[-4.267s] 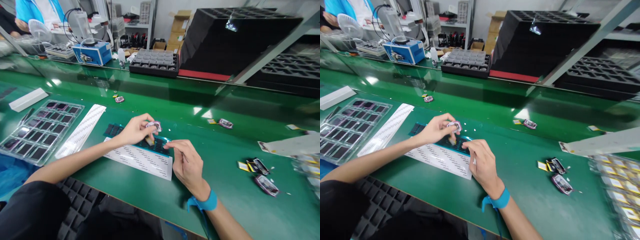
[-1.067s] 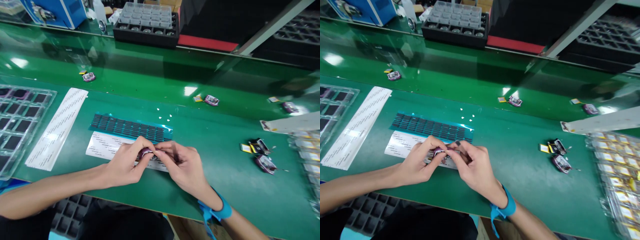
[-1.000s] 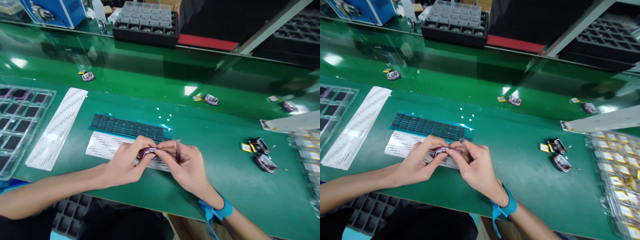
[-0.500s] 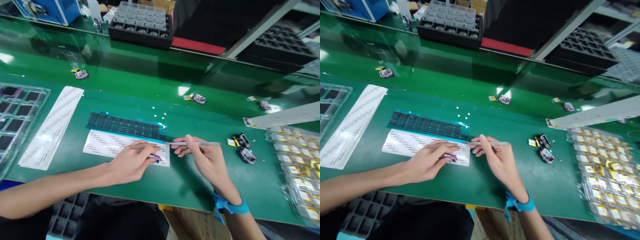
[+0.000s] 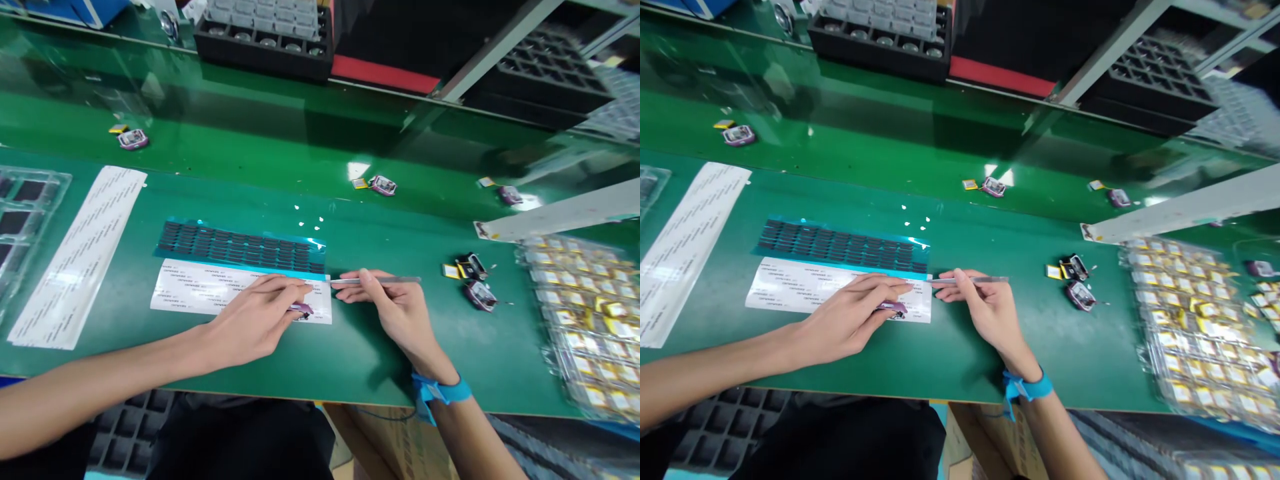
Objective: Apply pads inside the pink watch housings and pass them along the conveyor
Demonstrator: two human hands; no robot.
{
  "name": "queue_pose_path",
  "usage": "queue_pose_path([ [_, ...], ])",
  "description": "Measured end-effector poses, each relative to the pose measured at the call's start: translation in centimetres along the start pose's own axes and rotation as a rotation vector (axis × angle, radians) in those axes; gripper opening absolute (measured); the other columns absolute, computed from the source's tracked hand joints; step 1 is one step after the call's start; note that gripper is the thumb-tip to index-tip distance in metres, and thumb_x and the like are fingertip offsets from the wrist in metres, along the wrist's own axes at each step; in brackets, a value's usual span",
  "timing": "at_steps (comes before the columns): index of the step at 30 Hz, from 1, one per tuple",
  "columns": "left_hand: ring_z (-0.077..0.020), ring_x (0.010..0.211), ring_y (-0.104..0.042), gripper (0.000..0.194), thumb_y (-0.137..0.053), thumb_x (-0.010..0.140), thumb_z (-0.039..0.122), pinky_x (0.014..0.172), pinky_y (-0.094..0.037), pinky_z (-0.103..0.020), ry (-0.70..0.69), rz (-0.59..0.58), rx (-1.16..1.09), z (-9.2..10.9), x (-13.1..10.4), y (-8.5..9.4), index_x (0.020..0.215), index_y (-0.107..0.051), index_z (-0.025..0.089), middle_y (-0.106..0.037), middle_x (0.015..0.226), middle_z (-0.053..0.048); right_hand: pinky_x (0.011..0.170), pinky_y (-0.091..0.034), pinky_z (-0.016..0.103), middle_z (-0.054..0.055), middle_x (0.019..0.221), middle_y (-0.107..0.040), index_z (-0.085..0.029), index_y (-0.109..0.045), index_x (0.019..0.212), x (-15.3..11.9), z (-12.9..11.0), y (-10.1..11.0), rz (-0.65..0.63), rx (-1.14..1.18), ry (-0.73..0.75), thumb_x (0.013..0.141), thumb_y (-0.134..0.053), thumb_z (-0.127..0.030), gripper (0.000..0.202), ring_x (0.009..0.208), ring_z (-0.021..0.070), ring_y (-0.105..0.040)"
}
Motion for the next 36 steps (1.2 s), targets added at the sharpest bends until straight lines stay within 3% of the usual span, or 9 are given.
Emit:
queue_pose_path([
  [5,-0.0307,0.128,-0.062,0.028,-0.044,0.103,0.014,0.100,-0.058,-0.049,-0.003,0.020,0.078,0.1,0.2,-0.4,0.130,-0.053,0.014,-0.067,0.136,-0.018,0.066,-0.068,0.027,0.011,0.083,-0.081,-0.018,-0.081,0.080,0.3,0.3,0.9,-0.120,0.063,-0.044,0.096,-0.068,-0.053,0.041,0.071,0.0218,-0.079],
  [8,-0.0320,0.125,-0.064,0.031,-0.045,0.102,0.014,0.096,-0.060,-0.049,-0.020,0.050,0.089,0.1,0.3,-0.5,0.132,-0.053,0.009,-0.070,0.130,-0.021,0.062,-0.068,0.027,0.011,0.080,-0.080,-0.017,-0.081,0.089,0.6,0.5,1.2,-0.098,0.178,-0.085,0.092,-0.073,-0.056,0.040,0.067,0.0224,-0.079],
  [11,-0.0323,0.122,-0.068,0.025,-0.046,0.103,0.013,0.096,-0.060,-0.049,-0.100,0.158,0.033,0.5,0.1,0.1,0.122,-0.061,0.009,-0.074,0.124,-0.020,0.056,-0.066,0.025,0.010,0.081,-0.081,-0.019,-0.081,0.086,0.9,-0.2,1.0,-0.016,0.255,-0.059,0.089,-0.076,-0.057,0.038,0.063,0.0203,-0.077],
  [14,-0.0225,0.093,-0.078,0.018,-0.053,0.102,0.015,0.084,-0.064,-0.036,-0.084,0.260,-0.205,1.1,-0.1,1.1,0.111,-0.069,0.014,-0.081,0.104,-0.010,0.049,-0.063,0.025,0.006,0.075,-0.080,-0.021,-0.080,0.084,1.0,-2.1,0.2,0.084,0.258,0.017,0.088,-0.077,-0.057,0.037,0.053,0.0178,-0.073],
  [17,-0.0123,0.063,-0.076,0.016,-0.061,0.098,0.019,0.061,-0.060,-0.021,0.163,0.266,-0.567,1.2,0.1,1.9,0.107,-0.074,0.016,-0.082,0.092,-0.005,0.046,-0.060,0.025,0.004,0.071,-0.078,-0.021,-0.078,0.081,1.0,-4.4,-1.4,0.144,0.262,0.096,0.092,-0.073,-0.054,0.035,0.049,0.0160,-0.070],
  [20,-0.0150,0.069,-0.080,0.022,-0.067,0.092,0.022,0.064,-0.060,-0.019,0.375,0.228,-0.839,1.0,0.4,2.0,0.111,-0.074,0.013,-0.082,0.094,-0.007,0.046,-0.060,0.025,0.003,0.066,-0.076,-0.021,-0.076,0.080,0.9,-5.8,-3.2,0.140,0.309,0.150,0.096,-0.071,-0.050,0.034,0.048,0.0164,-0.070],
  [23,-0.0222,0.081,-0.082,0.037,-0.073,0.085,0.025,0.064,-0.059,-0.021,0.465,0.175,-0.988,0.8,0.5,1.7,0.120,-0.071,0.012,-0.082,0.086,-0.009,0.045,-0.062,0.029,0.002,0.066,-0.076,-0.022,-0.076,0.083,0.7,-5.7,-4.5,0.088,0.327,0.158,0.098,-0.067,-0.049,0.032,0.048,0.0188,-0.071],
  [28,-0.0261,0.084,-0.081,0.051,-0.076,0.080,0.028,0.062,-0.058,-0.024,0.507,0.183,-1.031,1.0,0.3,1.3,0.127,-0.069,0.012,-0.082,0.091,-0.012,0.050,-0.063,0.030,0.002,0.074,-0.078,-0.024,-0.077,0.086,0.0,-4.6,-5.0,0.146,0.204,0.225,0.103,-0.061,-0.041,0.029,0.053,0.0188,-0.073],
  [36,-0.0274,0.085,-0.082,0.044,-0.071,0.083,0.024,0.068,-0.062,-0.028,0.491,0.209,-1.042,1.3,0.1,1.3,0.124,-0.065,0.010,-0.083,0.095,-0.014,0.050,-0.060,0.025,0.001,0.071,-0.076,-0.021,-0.075,0.080,-0.8,-5.8,-5.3,0.265,-0.126,0.391,0.106,-0.056,-0.035,0.035,0.054,0.0148,-0.072],
])
Point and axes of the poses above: each hand's wrist, its own x-axis towards the middle knuckle, its own y-axis out of the back of the hand, z = x × y, the point moved 2 cm from there along x, towards the middle knuckle
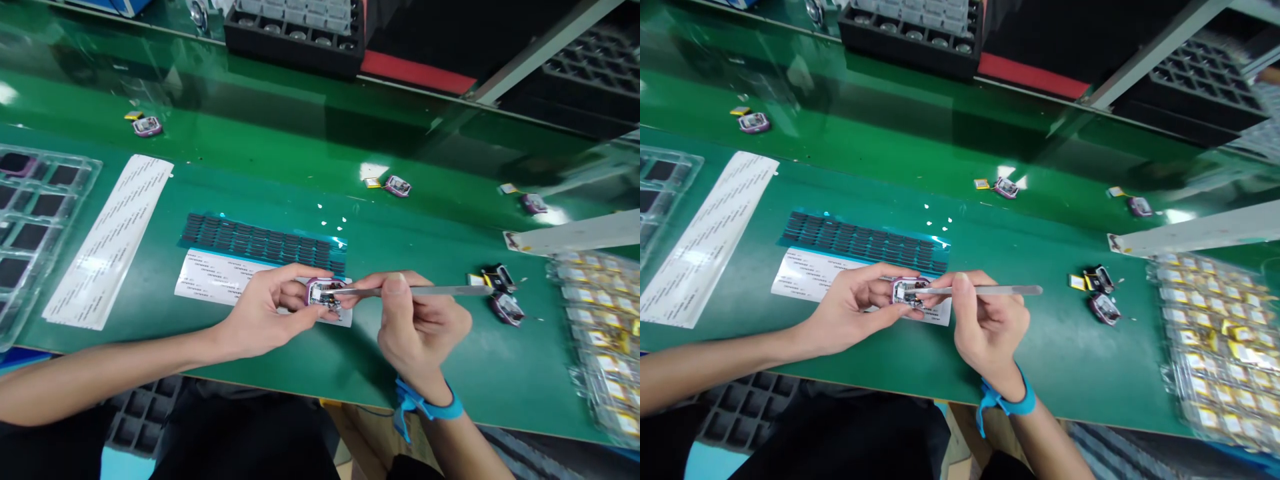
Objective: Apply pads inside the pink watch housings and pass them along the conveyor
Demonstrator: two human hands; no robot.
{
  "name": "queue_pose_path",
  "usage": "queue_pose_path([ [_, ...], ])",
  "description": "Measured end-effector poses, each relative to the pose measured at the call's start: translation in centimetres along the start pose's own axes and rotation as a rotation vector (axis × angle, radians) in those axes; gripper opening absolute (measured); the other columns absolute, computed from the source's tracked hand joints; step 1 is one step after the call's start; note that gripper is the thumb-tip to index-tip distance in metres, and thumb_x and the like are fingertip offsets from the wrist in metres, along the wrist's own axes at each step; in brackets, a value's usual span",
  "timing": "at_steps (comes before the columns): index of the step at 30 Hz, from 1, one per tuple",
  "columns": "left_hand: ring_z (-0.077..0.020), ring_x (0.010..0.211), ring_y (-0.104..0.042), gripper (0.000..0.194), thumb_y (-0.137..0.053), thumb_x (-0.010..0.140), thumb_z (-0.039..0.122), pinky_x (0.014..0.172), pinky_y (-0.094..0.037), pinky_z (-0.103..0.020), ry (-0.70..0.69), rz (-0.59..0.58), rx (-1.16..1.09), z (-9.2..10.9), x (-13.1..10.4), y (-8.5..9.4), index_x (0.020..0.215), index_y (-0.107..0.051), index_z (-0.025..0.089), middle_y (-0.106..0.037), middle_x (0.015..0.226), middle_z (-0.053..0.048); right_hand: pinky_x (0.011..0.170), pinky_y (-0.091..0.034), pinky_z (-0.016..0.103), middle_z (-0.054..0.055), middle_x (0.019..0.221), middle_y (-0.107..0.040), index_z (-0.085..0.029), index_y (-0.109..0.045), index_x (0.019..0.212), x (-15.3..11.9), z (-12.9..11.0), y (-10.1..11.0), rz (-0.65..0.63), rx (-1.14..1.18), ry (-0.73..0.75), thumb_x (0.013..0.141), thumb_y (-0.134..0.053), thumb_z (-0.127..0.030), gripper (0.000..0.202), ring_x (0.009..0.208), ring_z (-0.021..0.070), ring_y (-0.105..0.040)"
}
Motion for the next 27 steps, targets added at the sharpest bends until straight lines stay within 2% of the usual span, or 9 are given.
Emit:
queue_pose_path([
  [5,-0.0267,0.085,-0.082,0.040,-0.070,0.085,0.021,0.066,-0.061,-0.026,-0.011,0.002,0.011,0.08,-0.05,0.10,0.122,-0.064,0.009,-0.083,0.092,-0.013,0.050,-0.058,0.023,0.000,0.070,-0.075,-0.022,-0.072,0.072,0.21,-0.06,-0.16,-0.014,-0.007,0.059,0.107,-0.054,-0.032,0.040,0.053,0.0123,-0.070],
  [13,-0.0258,0.082,-0.082,0.036,-0.072,0.084,0.019,0.058,-0.058,-0.021,-0.045,0.026,0.017,0.23,-0.09,0.00,0.118,-0.065,0.010,-0.082,0.080,-0.008,0.054,-0.059,0.026,-0.001,0.068,-0.075,-0.022,-0.074,0.083,0.03,0.08,-0.13,-0.041,-0.032,-0.012,0.106,-0.054,-0.031,0.033,0.056,0.0140,-0.072],
  [27,-0.0227,0.081,-0.082,0.036,-0.073,0.084,0.019,0.064,-0.061,-0.020,-0.038,0.032,0.012,0.35,-0.18,-0.05,0.118,-0.065,0.011,-0.083,0.091,-0.010,0.055,-0.058,0.026,0.001,0.066,-0.073,-0.022,-0.075,0.080,0.00,-0.05,0.10,-0.020,-0.088,-0.025,0.106,-0.054,-0.036,0.036,0.056,0.0145,-0.070],
])
Point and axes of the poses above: each hand's wrist, its own x-axis towards the middle knuckle, its own y-axis out of the back of the hand, z = x × y, the point moved 2 cm from there along x, towards the middle knuckle
